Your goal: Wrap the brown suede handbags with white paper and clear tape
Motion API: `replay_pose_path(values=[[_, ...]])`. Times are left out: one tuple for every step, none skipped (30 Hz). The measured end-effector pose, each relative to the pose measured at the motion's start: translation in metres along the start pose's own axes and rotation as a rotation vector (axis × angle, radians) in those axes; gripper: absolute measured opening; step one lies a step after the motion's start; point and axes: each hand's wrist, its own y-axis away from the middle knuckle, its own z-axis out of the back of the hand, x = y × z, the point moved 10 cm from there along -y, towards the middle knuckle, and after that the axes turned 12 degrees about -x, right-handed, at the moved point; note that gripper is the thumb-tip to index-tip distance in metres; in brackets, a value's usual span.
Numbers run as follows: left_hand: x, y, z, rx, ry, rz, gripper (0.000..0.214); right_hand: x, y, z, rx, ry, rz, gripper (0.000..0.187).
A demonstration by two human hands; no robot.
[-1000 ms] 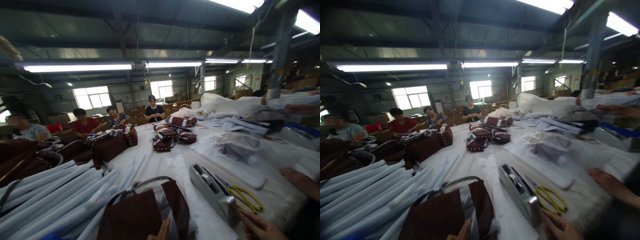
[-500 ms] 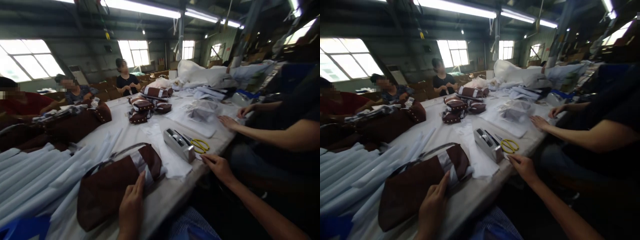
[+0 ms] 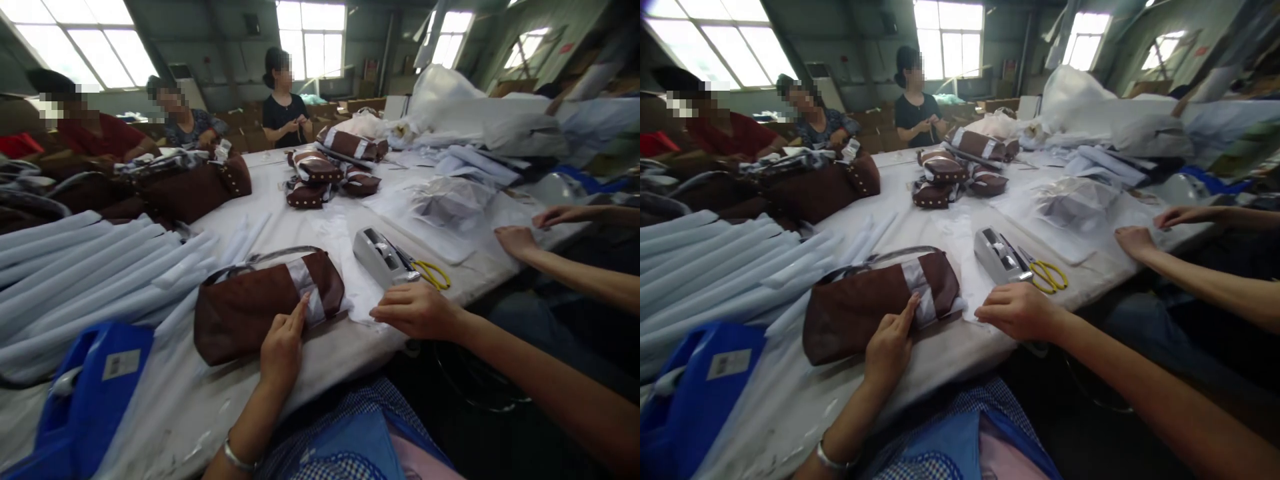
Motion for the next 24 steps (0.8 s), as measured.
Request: replay_pose_path(values=[[0.0, 0.0, -0.001, 0.002, 0.005, 0.007, 0.092, 0.001, -0.013, -0.01, 0.021, -0.052, 0.006, 0.013], [0.001, 0.0, -0.001, -0.001, 0.011, 0.013, 0.092, 0.0, -0.025, -0.021, 0.05, -0.1, 0.007, 0.014], [0.001, 0.0, -0.001, -0.005, 0.019, 0.017, 0.093, -0.001, -0.037, -0.032, 0.083, -0.14, 0.006, 0.015], [0.001, 0.0, -0.001, -0.013, 0.027, 0.02, 0.094, -0.004, -0.047, -0.043, 0.114, -0.168, 0.009, 0.018], [0.002, 0.001, -0.001, -0.021, 0.037, 0.023, 0.094, -0.007, -0.057, -0.054, 0.145, -0.183, 0.017, 0.02], [0.002, 0.002, -0.001, -0.032, 0.046, 0.026, 0.095, -0.01, -0.066, -0.065, 0.173, -0.186, 0.026, 0.022], [0.002, 0.002, -0.001, -0.04, 0.054, 0.03, 0.095, -0.015, -0.074, -0.075, 0.201, -0.18, 0.038, 0.023], [0.003, 0.003, -0.001, -0.049, 0.061, 0.034, 0.095, -0.019, -0.081, -0.085, 0.23, -0.167, 0.051, 0.024], [0.003, 0.003, -0.001, -0.056, 0.066, 0.038, 0.095, -0.024, -0.087, -0.095, 0.261, -0.15, 0.068, 0.024], [0.004, 0.003, -0.001, -0.063, 0.07, 0.041, 0.095, -0.028, -0.093, -0.104, 0.294, -0.132, 0.086, 0.023], [0.004, 0.004, -0.001, -0.068, 0.072, 0.043, 0.094, -0.031, -0.098, -0.113, 0.325, -0.114, 0.104, 0.022], [0.004, 0.004, -0.001, -0.075, 0.07, 0.044, 0.093, -0.033, -0.103, -0.12, 0.355, -0.093, 0.121, 0.02], [0.005, 0.004, -0.001, -0.083, 0.065, 0.046, 0.092, -0.035, -0.107, -0.127, 0.385, -0.071, 0.136, 0.02], [0.005, 0.004, -0.001, -0.091, 0.06, 0.043, 0.09, -0.036, -0.112, -0.134, 0.419, -0.046, 0.15, 0.02], [0.005, 0.004, -0.001, -0.096, 0.056, 0.037, 0.089, -0.036, -0.115, -0.14, 0.456, -0.018, 0.162, 0.02], [0.004, 0.004, -0.001, -0.1, 0.055, 0.029, 0.089, -0.037, -0.118, -0.145, 0.496, 0.013, 0.17, 0.021], [0.004, 0.005, -0.002, -0.103, 0.056, 0.019, 0.089, -0.037, -0.121, -0.15, 0.539, 0.044, 0.176, 0.022], [0.003, 0.006, -0.002, -0.107, 0.057, 0.009, 0.089, -0.037, -0.123, -0.154, 0.581, 0.074, 0.182, 0.022], [0.003, 0.008, -0.002, -0.114, 0.058, 0.0, 0.088, -0.037, -0.125, -0.158, 0.62, 0.102, 0.188, 0.022], [0.002, 0.009, -0.001, -0.124, 0.058, -0.01, 0.088, -0.037, -0.127, -0.161, 0.653, 0.131, 0.195, 0.022], [0.001, 0.011, -0.001, -0.134, 0.055, -0.02, 0.087, -0.036, -0.128, -0.164, 0.681, 0.158, 0.203, 0.022], [0.0, 0.012, 0.0, -0.142, 0.047, -0.031, 0.085, -0.036, -0.129, -0.166, 0.706, 0.182, 0.213, 0.022], [-0.001, 0.014, 0.0, -0.146, 0.036, -0.045, 0.082, -0.036, -0.13, -0.169, 0.724, 0.204, 0.222, 0.022], [-0.003, 0.015, 0.0, -0.146, 0.02, -0.062, 0.079, -0.036, -0.131, -0.171, 0.738, 0.223, 0.231, 0.022]])
